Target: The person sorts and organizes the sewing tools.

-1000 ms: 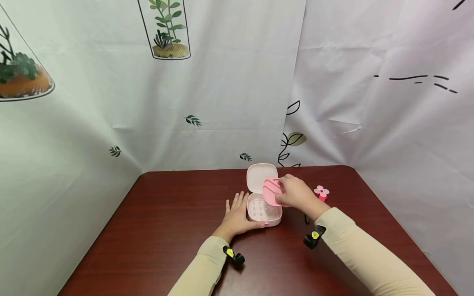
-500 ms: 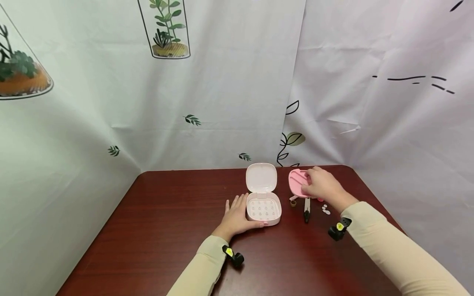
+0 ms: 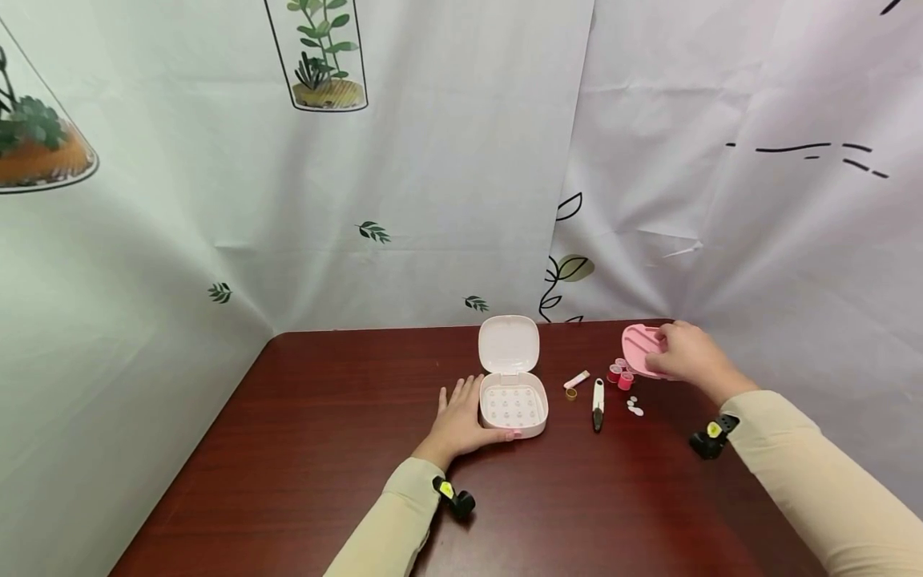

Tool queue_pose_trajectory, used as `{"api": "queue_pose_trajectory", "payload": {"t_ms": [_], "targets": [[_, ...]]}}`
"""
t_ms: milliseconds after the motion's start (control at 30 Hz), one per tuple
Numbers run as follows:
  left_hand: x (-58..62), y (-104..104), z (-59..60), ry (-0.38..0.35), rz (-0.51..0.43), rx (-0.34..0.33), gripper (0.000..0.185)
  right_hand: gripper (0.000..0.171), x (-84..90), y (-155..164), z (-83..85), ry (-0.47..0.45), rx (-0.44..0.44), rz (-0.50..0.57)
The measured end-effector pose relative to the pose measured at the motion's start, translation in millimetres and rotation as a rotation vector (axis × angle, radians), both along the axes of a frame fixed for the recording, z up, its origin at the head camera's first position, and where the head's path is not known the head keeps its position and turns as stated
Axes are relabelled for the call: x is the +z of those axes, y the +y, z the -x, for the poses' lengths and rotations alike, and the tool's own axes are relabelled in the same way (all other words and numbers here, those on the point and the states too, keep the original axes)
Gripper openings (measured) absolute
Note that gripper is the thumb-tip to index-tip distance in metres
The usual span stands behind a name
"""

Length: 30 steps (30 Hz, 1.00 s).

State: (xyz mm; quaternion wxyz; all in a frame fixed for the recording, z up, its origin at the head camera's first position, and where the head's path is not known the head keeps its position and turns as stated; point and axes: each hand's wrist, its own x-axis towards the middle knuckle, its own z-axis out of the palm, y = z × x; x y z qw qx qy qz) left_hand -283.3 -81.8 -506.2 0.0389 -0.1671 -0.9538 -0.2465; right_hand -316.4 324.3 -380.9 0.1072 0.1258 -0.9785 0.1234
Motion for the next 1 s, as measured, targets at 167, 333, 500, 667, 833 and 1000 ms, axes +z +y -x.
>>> {"api": "queue_pose_trajectory", "payload": {"t_ms": [167,333,500,667,833,1000], "targets": [[0.0,-0.6,-0.4,0.01,-0.005,-0.005,0.129,0.039,-5.2,20.1,1.5,-0.013,-0.016,0.016],[-0.2,-1.0,-0.7,0.02,-0.01,-0.008,0.128,0.044,-9.4,26.8,-3.4,-0.051,-0.033,0.001],[-0.1,-0.1,-0.3,0.024,-0.003,-0.009,0.128,0.05,-18.5,32.9,-4.9,-0.1,-0.051,-0.002],[1.5,0.5,-0.7,0.016,0.004,-0.012,0.127,0.052,-32.1,39.0,-7.4,-0.128,-0.06,-0.017],[1.2,0.8,-0.2,0.02,-0.003,-0.016,0.126,0.054,-46.5,43.6,-12.7,-0.179,-0.078,-0.025],[0.6,0.1,0.1,0.023,-0.006,-0.016,0.126,0.055,-65.0,46.0,-14.4,-0.215,-0.091,-0.025]]}}
